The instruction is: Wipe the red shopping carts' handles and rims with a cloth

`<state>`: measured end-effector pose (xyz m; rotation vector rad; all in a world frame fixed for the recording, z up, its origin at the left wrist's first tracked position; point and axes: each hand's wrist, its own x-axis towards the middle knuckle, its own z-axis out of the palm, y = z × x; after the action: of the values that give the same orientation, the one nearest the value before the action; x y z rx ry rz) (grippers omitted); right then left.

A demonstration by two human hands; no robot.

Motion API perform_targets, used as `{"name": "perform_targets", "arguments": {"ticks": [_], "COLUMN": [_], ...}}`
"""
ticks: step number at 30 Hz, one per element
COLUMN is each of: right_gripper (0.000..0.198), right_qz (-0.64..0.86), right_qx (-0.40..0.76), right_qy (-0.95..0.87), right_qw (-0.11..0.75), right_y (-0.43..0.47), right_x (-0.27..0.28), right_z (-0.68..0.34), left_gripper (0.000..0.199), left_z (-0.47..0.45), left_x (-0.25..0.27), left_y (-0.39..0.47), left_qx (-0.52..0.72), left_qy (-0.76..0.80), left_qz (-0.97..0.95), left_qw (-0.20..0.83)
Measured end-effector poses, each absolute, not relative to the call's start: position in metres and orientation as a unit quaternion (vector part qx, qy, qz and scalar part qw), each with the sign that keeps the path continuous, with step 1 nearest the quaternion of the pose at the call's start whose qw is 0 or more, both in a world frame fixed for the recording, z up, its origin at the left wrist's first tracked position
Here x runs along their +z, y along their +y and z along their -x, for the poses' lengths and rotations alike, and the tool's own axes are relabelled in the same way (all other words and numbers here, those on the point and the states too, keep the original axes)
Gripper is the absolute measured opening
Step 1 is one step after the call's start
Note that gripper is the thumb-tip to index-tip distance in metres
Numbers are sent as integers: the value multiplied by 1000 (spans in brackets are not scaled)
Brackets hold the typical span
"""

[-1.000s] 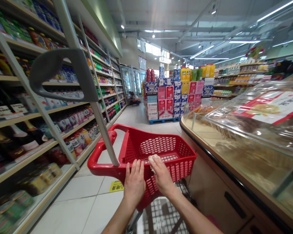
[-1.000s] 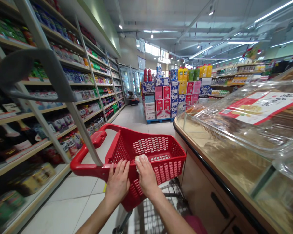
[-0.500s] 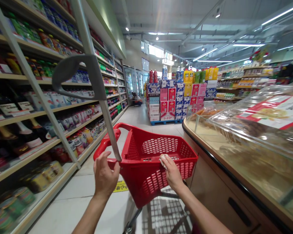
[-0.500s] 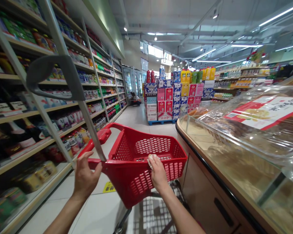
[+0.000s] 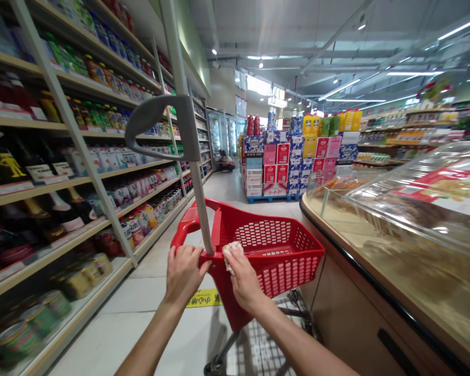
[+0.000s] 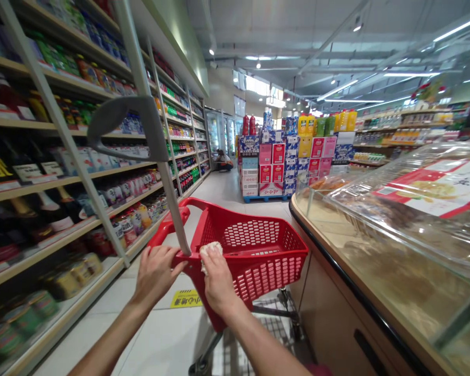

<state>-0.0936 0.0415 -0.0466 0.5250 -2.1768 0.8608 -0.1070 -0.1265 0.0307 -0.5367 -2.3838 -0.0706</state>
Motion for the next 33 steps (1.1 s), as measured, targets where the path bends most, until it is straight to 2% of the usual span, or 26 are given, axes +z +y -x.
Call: {"name": "perform_targets", "arguments": {"ticks": [4, 6, 11, 17, 19, 22, 24, 28, 30, 33], "right_gripper": [59, 60, 63, 61, 61, 57, 53, 42, 39, 37], "right_qz": [-130, -97, -204, -138, -162, -227, -236, -265, -297, -363], "right_qx": [347, 361, 364, 366, 361, 349, 340, 231, 148, 40], "right_qy": [-848, -846, -830, -839, -843, -830, -806, -755, -759, -783], "right_qw": [380, 381, 370, 377, 365, 371, 422, 554, 561, 504], "right_y": [74, 76, 36, 55, 59, 54, 52, 59, 68, 85], "right_x": [-53, -52, -39, -46, -45, -17, 22, 113, 131, 103], "right_z": [97, 95, 80, 81, 75, 59, 55, 76, 91, 98], "left_gripper": [18, 19, 18, 21, 20, 18, 17, 17, 18, 23], "left_z": [97, 94, 91, 93, 94, 93, 91, 83, 80, 79], "left_x": [32, 32, 32, 38, 39, 39, 38, 34, 35, 39], "left_y": [-117, -111, -100, -105, -104, -97, -90, -76, -73, -79], "left_qx": [-39, -45, -31, -70, -89, -104, -107, -99, -103, -132], "left_qy": [-919, -922, -925, -923, -923, -924, -924, -921, -916, -899], "left_qz": [202, 193, 187, 257, 258, 249, 251, 255, 273, 316], "left_qw": [336, 332, 328, 277, 271, 273, 269, 276, 275, 272]}}
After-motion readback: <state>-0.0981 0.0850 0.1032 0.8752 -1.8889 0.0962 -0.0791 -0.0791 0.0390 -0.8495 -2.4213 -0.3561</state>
